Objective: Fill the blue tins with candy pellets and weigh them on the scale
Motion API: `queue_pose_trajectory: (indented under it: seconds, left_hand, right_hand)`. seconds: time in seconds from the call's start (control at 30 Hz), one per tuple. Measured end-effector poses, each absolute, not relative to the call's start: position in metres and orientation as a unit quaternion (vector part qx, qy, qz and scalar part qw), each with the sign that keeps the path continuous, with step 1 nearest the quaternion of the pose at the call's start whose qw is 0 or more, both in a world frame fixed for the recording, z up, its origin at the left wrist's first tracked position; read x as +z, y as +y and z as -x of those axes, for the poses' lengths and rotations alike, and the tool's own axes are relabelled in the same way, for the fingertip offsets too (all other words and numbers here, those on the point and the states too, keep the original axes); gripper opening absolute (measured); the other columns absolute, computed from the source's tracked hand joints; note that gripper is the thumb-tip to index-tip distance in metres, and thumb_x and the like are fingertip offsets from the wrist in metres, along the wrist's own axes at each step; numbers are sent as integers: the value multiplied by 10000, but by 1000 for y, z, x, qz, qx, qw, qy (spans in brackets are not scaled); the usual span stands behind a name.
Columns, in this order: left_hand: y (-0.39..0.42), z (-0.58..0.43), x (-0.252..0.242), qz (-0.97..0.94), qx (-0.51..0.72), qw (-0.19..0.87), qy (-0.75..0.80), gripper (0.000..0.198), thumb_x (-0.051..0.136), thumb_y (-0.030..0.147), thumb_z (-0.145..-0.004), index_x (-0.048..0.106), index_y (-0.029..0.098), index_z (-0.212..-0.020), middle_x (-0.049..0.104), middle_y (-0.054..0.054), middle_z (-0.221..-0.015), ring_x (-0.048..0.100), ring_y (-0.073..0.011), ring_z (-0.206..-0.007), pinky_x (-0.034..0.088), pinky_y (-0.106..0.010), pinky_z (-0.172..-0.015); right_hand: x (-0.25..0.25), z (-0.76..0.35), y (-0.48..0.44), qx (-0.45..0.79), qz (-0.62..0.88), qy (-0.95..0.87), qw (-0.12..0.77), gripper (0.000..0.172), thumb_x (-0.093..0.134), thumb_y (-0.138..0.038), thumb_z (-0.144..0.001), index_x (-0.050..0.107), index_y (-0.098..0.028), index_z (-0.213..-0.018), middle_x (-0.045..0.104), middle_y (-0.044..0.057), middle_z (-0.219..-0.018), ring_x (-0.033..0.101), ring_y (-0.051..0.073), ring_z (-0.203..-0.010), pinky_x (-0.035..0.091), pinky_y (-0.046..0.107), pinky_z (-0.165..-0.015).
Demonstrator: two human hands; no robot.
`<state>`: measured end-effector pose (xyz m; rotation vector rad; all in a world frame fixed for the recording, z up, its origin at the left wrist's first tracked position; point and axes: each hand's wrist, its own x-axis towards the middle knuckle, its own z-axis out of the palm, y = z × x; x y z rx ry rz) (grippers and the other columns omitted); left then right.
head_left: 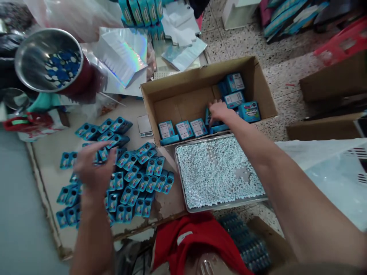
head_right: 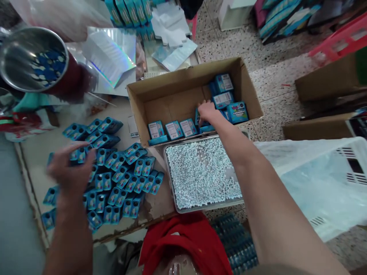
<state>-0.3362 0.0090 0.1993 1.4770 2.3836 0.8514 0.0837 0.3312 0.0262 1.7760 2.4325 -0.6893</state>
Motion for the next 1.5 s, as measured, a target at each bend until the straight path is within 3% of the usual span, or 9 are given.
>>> queue_pose_trajectory:
  seconds: [0.13,0.27,0.43,0.63,0.77,0.97,1.17,1.3,1.5]
  left_hand:
    - [164,241,150,-678,114,275,672,424,747,31,-798,780,211,-1180,758,-120,-1330,688,-347,-1346,531,-493,-1225]
    - [233,196,97,-609,-118,369,692,249,884,40,-699,770,138,-897,776,-190,-1086,728,-426,-1233,545,-559,-1160]
    - [237,205,81,-591,-173,369,696,343,1005,58,-550,707,152,-691,750,-143,-888,717,-446,-1225,530,-580,-1171]
    - [209,222,115,-649,-63,323,686,439,977,109,-592,836,169,-1003,780,-159,-1175,640,-448,-1370,499,-527,-1230]
    - [171,225,147,-675,103,280,675,394,919,270,-796,829,202,-1173,804,-122,-1221,732,-348,-1207,552,-456,-1171]
    - [119,191,196,-626,370,269,632,573,958,225,-784,788,278,-1329,792,-70,-1326,729,-316,-1281,561,-465,-1201]
    - [81,155,202,-555,372,318,673,696,889,252,-829,694,246,-1498,760,-68,-1258,728,-271,-1155,599,-419,-1109]
    - [62,142,191,-550,319,366,679,557,800,239,-844,757,232,-1400,712,-94,-1273,684,-284,-1189,560,-435,-1150]
    - [51,115,168,-343,297,575,681,303,579,386,-979,770,258,-1176,744,-62,-1139,718,-292,-1038,601,-333,-709]
  right_hand:
    - [33,-92,327,-192,-555,810,-10,610,1034,-451,-761,519,-177,-584,727,171,-998,671,356,-1233,518,498,-1124]
    - [64,-107,300,-166,-536,828,14,268,968,-186,-775,714,-154,-854,753,142,-1065,671,357,-1145,555,534,-1050]
    - [123,-126,222,-232,-536,769,-258,295,761,-242,-915,717,-215,-1205,741,99,-1217,675,319,-1163,570,497,-1052]
    - [128,-117,106,-501,-510,472,-515,459,927,-506,-810,685,-287,-1134,731,41,-1176,715,302,-1136,614,509,-1047]
    - [105,-101,62,-592,-504,333,-534,584,975,-532,-722,647,-286,-1137,738,29,-1113,745,272,-990,676,489,-928]
    - [114,-83,39,-710,-440,229,-500,576,962,-602,-780,669,-300,-1173,772,26,-1179,764,234,-926,682,335,-675]
    - [133,-88,14,-727,-412,239,-494,646,1021,-534,-681,659,-286,-1155,771,29,-1198,762,269,-1063,692,426,-914]
    - [138,-101,-2,-559,-515,324,-564,576,960,-462,-793,587,-321,-1209,713,-3,-1113,730,250,-1003,666,444,-943]
    - [142,-103,7,-396,-448,636,-487,345,721,-483,-1017,672,-332,-1323,689,97,-1398,631,369,-1373,458,630,-1270]
